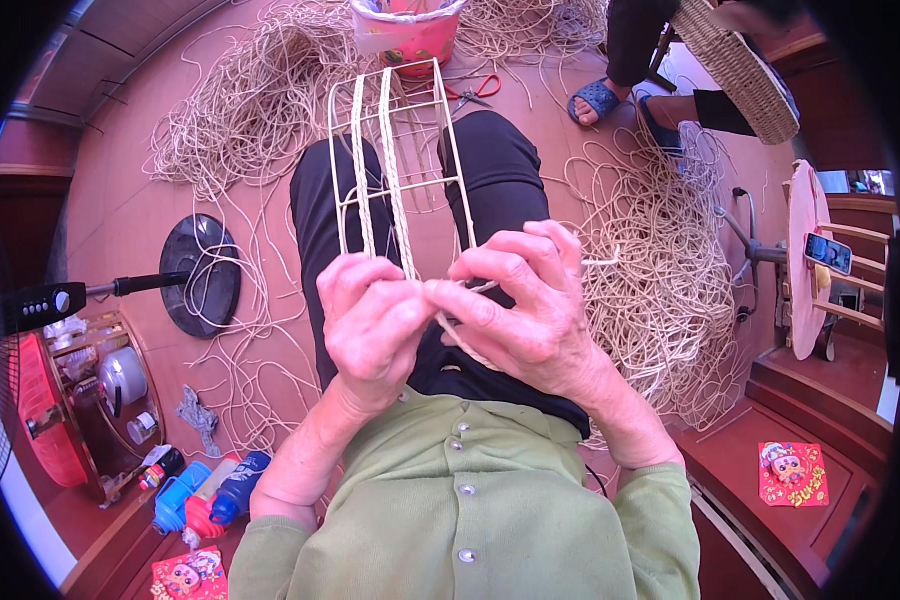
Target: Weaving a basket using traditional materials.
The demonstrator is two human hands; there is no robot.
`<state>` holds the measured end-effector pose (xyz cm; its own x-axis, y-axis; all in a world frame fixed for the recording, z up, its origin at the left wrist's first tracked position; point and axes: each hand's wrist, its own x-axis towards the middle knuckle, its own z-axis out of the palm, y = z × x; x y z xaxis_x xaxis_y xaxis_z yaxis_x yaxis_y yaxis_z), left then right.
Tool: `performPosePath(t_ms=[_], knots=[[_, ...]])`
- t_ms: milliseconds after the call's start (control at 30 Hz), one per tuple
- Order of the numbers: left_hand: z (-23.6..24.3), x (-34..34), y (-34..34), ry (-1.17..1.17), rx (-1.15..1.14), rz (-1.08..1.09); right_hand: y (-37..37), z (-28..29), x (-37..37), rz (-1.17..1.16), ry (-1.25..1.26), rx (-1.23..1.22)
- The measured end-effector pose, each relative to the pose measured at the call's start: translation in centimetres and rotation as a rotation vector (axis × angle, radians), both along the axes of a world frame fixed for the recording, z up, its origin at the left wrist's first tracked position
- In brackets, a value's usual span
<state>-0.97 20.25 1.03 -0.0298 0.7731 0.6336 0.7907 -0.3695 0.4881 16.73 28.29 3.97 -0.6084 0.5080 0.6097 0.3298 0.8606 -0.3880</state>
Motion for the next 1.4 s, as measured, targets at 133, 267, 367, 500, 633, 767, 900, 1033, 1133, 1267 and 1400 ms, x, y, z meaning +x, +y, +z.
performPosePath(t_ms=[133,267,367,500,633,767,900,1033,1133,1267,1400], knots=[[0.6,0.4,0.0,-0.42,-0.277,0.136,1.9,-0.1,-0.2,0.197,0.143,-0.223],[0.3,0.0,0.2,-0.265,-0.249,0.132,5.8,-2.3,-1.4,-0.058,0.023,-0.261],[-1.3,0.0,0.4,-0.133,-0.107,0.091,6.8,-2.2,-1.6,-0.092,-0.056,-0.211],[-1.5,-0.1,0.5,-0.046,-0.037,0.027,9.0,-1.2,-0.8,-0.052,-0.096,-0.309],[-1.1,-1.1,0.4,0.076,-0.092,-0.002,8.8,3.3,4.1,-0.341,-0.171,-0.295],[-0.4,-1.1,0.9,0.151,-0.207,-0.093,0.1,2.2,7.3,-0.132,-0.084,-0.732],[-0.1,-1.5,0.9,0.12,-0.345,-0.184,-6.4,-2.2,3.7,0.097,-0.019,-1.253],[0.4,-1.9,1.3,0.017,-0.459,-0.242,-5.8,-4.5,0.6,0.119,0.253,-1.308],[0.2,-2.6,1.8,-0.081,-0.503,-0.264,-6.4,-2.9,2.9,0.186,-0.074,-1.363],[2.4,-3.9,1.7,-0.107,-0.703,-0.368,-6.9,-5.7,18.2,-0.503,-0.282,-0.925],[2.6,-5.0,3.3,-0.093,-0.766,-0.583,-7.8,-9.3,38.3,-1.17,-0.899,-0.73]])
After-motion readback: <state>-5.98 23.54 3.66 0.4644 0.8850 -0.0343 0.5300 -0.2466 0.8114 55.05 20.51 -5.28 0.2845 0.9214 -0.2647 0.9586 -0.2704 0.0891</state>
